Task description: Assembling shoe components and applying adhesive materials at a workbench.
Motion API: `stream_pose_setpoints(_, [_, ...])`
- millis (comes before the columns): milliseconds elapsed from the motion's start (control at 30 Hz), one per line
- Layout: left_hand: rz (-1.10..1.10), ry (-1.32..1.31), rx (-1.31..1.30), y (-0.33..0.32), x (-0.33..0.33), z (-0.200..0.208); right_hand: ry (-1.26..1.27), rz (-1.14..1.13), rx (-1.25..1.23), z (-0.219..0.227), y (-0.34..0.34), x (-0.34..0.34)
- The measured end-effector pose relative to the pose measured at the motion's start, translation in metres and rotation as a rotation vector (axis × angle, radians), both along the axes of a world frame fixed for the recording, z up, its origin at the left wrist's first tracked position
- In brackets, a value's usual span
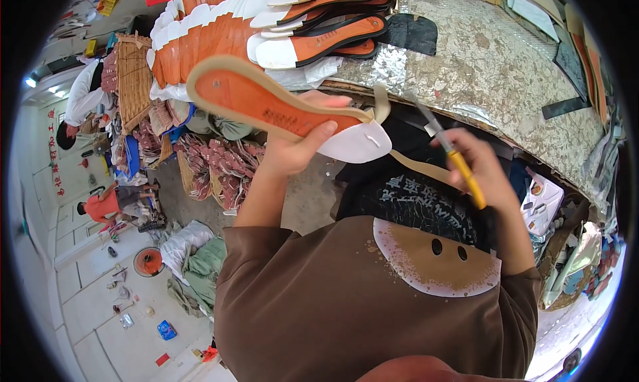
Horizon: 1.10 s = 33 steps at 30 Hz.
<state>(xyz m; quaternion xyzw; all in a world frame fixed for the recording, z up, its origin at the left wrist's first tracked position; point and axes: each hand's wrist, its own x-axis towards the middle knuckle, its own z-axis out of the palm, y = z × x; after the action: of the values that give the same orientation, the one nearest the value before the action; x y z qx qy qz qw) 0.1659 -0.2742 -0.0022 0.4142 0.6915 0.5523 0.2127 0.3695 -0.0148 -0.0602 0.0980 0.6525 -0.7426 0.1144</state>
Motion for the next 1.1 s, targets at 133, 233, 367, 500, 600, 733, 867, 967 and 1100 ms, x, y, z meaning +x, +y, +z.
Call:
stream_pose_setpoints(133, [0.152,-0.346,-0.005,0.009,0.007,-0.003,-0.079,-0.322,0.616,0.008,0.073,0.007])
stream_pose_setpoints(233, [0.154,-0.426,0.064,0.022,0.013,-0.008,0.207,-0.479,1.574,0.013,0.104,0.006])
stream_pose_setpoints(367, [0.178,-0.333,0.085,0.039,0.02,-0.016,0.532,-0.307,0.722,0.044,0.014,-0.028])
stream_pose_setpoints(500, [0.197,-0.314,0.137,0.053,0.017,-0.012,0.678,-0.223,0.561,0.025,-0.016,-0.038])
stream_pose_setpoints(600, [0.181,-0.336,0.084,0.05,0.016,-0.007,0.495,-0.379,0.336,0.019,-0.018,-0.035])
stream_pose_setpoints(733, [0.136,-0.265,0.024,0.061,0.022,-0.019,0.478,-0.202,0.549,0.021,-0.022,-0.055])
stream_pose_setpoints(867, [0.186,-0.47,0.204,0.095,0.012,-0.012,0.482,-0.364,0.666,-0.005,-0.014,-0.062])
stream_pose_setpoints(967, [0.164,-0.616,0.274,0.111,-0.001,-0.007,0.516,-0.381,0.715,-0.016,-0.027,-0.06])
stream_pose_setpoints(1100, [0.105,0.262,-0.051,0.153,-0.063,0.02,0.434,-0.38,0.83,-0.006,-0.007,-0.06])
